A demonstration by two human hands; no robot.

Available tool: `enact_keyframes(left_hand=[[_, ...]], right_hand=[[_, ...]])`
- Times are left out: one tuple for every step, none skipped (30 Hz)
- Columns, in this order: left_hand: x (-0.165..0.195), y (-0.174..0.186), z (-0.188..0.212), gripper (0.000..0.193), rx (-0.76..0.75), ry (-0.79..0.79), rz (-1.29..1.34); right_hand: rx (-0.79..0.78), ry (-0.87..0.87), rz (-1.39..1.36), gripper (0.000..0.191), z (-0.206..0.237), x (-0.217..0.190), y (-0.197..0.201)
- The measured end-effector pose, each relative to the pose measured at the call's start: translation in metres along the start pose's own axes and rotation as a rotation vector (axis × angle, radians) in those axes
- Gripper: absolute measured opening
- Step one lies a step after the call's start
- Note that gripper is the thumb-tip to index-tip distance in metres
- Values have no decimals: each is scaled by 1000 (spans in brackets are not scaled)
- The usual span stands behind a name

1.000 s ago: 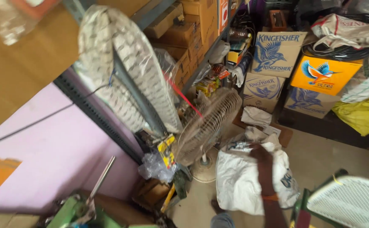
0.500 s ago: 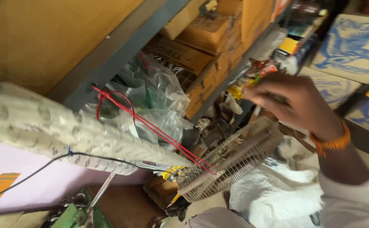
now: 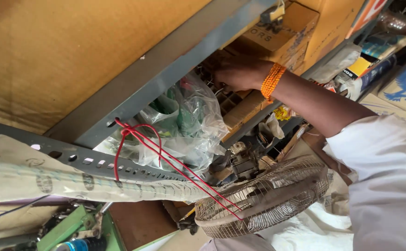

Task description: The person works at a cluttered workbench, handling a small motor and its wiring. They connect wires, use pliers to cut and strip, and wrap connections with yellow electrical tape. The person also wipes the motor with a cloth and retrieves a power cord from a shelf before continuing to secure the wiring.

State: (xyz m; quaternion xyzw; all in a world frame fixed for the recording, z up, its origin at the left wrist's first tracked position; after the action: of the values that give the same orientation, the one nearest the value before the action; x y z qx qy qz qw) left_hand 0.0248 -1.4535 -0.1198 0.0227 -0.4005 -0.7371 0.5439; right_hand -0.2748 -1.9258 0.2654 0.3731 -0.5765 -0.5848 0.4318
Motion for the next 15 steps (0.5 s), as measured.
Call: enact_keyframes(left_hand=[[-4, 2, 1, 49, 1, 7, 5], [-6, 5, 2, 48, 3, 12, 7], [-6, 6, 2, 48, -1, 13, 8], [-6, 6, 2, 48, 0, 16, 9], [-5, 6, 2, 47, -1, 15, 7], [-4, 5, 2, 47, -3, 14, 7], [-3, 4, 1, 46, -5, 13, 12], [-4, 2, 1, 46, -6, 14, 16], [-4, -1, 2, 45, -9, 10, 16], [-7, -2, 3, 45, -12, 14, 21], [-7, -3, 3, 45, -13, 9, 24], [-8, -3, 3, 44, -11, 6, 27], [-7, -3, 3, 44, -11, 3, 31], [-7, -4, 4, 43, -9, 1, 36], [-6, -6, 4, 43, -7, -2, 39]], right_hand=[[-3, 5, -36, 16, -2, 2, -6], [-3, 7, -72, 16, -5, 4, -10], [-19, -7, -124, 14, -6, 5, -14], [-35, -22, -178, 13, -6, 6, -17], [-51, -38, -233, 13, -6, 6, -18], [12, 32, -66, 10, -3, 0, -8], [70, 104, 105, 6, 4, -8, 1], [123, 180, 276, 4, 13, -16, 9], [166, 130, 143, 12, 22, -11, 17], [208, 77, 9, 20, 32, -6, 24], [250, 23, -120, 28, 42, -1, 33], [407, 59, -139, 22, 57, -6, 53], [563, 97, -158, 17, 76, -13, 72], [716, 139, -179, 16, 96, -21, 91], [811, 91, -253, 15, 111, -20, 106]])
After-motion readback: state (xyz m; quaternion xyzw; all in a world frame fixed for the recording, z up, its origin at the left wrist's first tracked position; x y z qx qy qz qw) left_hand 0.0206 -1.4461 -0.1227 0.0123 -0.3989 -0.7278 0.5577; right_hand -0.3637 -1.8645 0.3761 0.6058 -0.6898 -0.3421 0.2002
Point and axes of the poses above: each hand's wrist, its own z-axis away from the middle knuckle, its own y-axis out of the back of the hand, x = y × z, the point moved 9 cm from there along -z, towards the middle knuckle, and after that the axes turned 10 degrees about y, right-handed, at the moved point
